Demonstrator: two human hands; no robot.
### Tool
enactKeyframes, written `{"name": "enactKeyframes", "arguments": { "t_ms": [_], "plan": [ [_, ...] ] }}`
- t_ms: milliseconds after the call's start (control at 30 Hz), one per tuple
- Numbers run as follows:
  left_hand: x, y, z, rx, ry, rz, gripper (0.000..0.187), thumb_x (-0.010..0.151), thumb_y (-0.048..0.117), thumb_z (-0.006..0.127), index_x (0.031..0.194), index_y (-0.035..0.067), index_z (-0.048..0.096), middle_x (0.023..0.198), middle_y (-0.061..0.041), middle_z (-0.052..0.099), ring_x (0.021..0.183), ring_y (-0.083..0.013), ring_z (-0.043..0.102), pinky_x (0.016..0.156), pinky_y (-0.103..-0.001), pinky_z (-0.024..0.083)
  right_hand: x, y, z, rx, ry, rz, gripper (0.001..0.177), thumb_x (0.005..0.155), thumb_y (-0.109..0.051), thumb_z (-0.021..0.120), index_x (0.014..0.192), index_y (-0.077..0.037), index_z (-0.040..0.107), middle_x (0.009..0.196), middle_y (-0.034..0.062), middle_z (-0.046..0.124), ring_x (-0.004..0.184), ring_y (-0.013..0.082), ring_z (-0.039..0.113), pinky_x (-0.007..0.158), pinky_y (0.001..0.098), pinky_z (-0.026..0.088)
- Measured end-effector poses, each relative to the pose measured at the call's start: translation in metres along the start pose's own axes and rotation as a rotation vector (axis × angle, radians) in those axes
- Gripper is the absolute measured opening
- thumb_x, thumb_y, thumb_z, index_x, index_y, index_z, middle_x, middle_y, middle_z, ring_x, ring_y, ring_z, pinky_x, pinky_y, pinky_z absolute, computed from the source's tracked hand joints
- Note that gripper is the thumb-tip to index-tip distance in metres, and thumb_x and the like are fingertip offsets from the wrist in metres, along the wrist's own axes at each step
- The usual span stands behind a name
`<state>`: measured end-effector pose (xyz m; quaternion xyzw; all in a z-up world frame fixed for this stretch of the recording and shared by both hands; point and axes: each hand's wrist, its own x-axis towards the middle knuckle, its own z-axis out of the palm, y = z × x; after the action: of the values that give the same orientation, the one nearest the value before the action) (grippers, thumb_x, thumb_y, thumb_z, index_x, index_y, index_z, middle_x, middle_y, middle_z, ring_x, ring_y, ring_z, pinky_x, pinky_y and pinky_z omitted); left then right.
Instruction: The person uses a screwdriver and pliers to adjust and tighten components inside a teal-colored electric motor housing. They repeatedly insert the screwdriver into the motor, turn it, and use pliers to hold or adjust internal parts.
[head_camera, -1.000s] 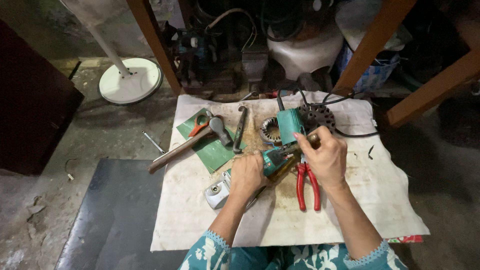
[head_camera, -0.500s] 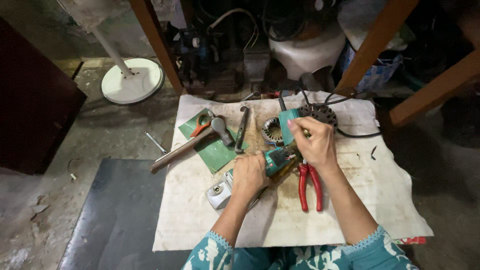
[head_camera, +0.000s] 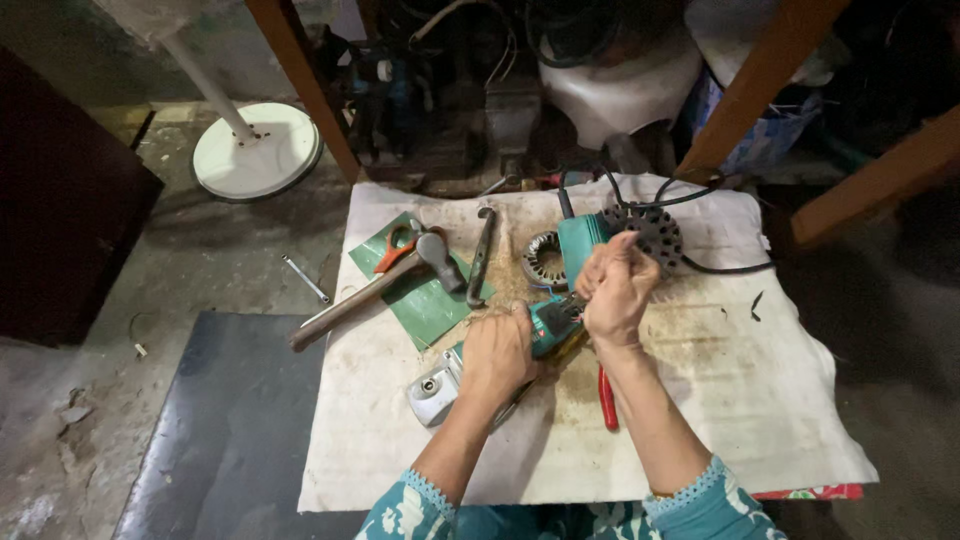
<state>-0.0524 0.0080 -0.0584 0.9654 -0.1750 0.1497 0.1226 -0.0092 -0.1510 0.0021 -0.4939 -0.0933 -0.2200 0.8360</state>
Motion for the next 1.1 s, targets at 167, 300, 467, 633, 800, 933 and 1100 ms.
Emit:
{"name": "enactKeyframes", "arguments": {
  "t_ms": [167,300,467,633,800,933,1100],
  "plan": [
    [0.013,0.006,-0.036,-0.090,-0.273,-0.084,0.092,0.055,0.059,0.093,0.111,-0.005,0.059,0.085,-0.018,0.069,0.078,-0.0338,0.071,0.069,-0.042,0.056,0.003,0.003,0.006,-0.039,-0.066,0.002,0.059,0.109,-0.049,0.051,0.068,-0.010,0.035,0.057,-0.0018,0.035,0.046,0.0088,0.029,0.041,0.0282,0.025],
    [0.020,0.011,-0.055,-0.060,-0.353,-0.104,0.085,0.059,0.062,0.091,0.107,-0.001,0.060,0.086,-0.015,0.072,0.080,-0.0322,0.072,0.072,-0.041,0.057,0.008,0.002,0.007,-0.008,-0.097,0.023,0.058,0.108,-0.050,0.049,0.069,-0.010,0.036,0.058,-0.0013,0.035,0.047,0.0084,0.030,0.041,0.0273,0.024],
    [0.019,0.014,-0.055,-0.076,-0.313,-0.092,0.089,0.054,0.062,0.093,0.106,-0.002,0.059,0.089,-0.017,0.071,0.079,-0.0324,0.072,0.071,-0.040,0.057,0.006,-0.002,0.000,0.035,-0.196,0.082,0.057,0.107,-0.048,0.052,0.069,-0.009,0.036,0.059,-0.0015,0.033,0.047,0.0085,0.030,0.043,0.0273,0.023],
    [0.019,0.011,-0.052,-0.047,-0.317,-0.082,0.091,0.059,0.059,0.092,0.114,-0.004,0.058,0.087,-0.016,0.071,0.077,-0.0317,0.072,0.069,-0.040,0.058,0.010,-0.004,-0.002,0.054,-0.284,0.105,0.060,0.108,-0.049,0.052,0.068,-0.009,0.034,0.059,-0.0014,0.032,0.048,0.0083,0.029,0.044,0.0277,0.022],
    [0.020,0.010,-0.049,-0.030,-0.361,-0.077,0.094,0.062,0.061,0.091,0.119,-0.006,0.057,0.082,-0.015,0.071,0.076,-0.0317,0.072,0.068,-0.041,0.058,0.014,-0.001,-0.011,0.093,-0.417,0.099,0.061,0.110,-0.049,0.049,0.067,-0.009,0.034,0.057,-0.0020,0.031,0.047,0.0073,0.027,0.043,0.0278,0.021],
    [0.020,0.007,-0.046,-0.072,-0.375,-0.080,0.090,0.059,0.060,0.091,0.113,-0.004,0.059,0.084,-0.016,0.071,0.078,-0.0326,0.072,0.070,-0.041,0.057,0.013,0.004,-0.016,0.018,-0.553,0.070,0.058,0.113,-0.043,0.052,0.069,-0.009,0.034,0.061,-0.0018,0.033,0.051,0.0100,0.028,0.046,0.0301,0.022],
    [0.016,0.003,-0.041,-0.059,-0.234,-0.023,0.094,0.059,0.057,0.092,0.116,-0.010,0.058,0.079,-0.018,0.072,0.073,-0.0347,0.071,0.065,-0.043,0.057,0.026,-0.006,-0.005,-0.070,-0.149,0.003,0.060,0.110,-0.050,0.043,0.063,-0.014,0.034,0.052,-0.0055,0.035,0.041,0.0072,0.031,0.035,0.0271,0.025]
  ]
}}
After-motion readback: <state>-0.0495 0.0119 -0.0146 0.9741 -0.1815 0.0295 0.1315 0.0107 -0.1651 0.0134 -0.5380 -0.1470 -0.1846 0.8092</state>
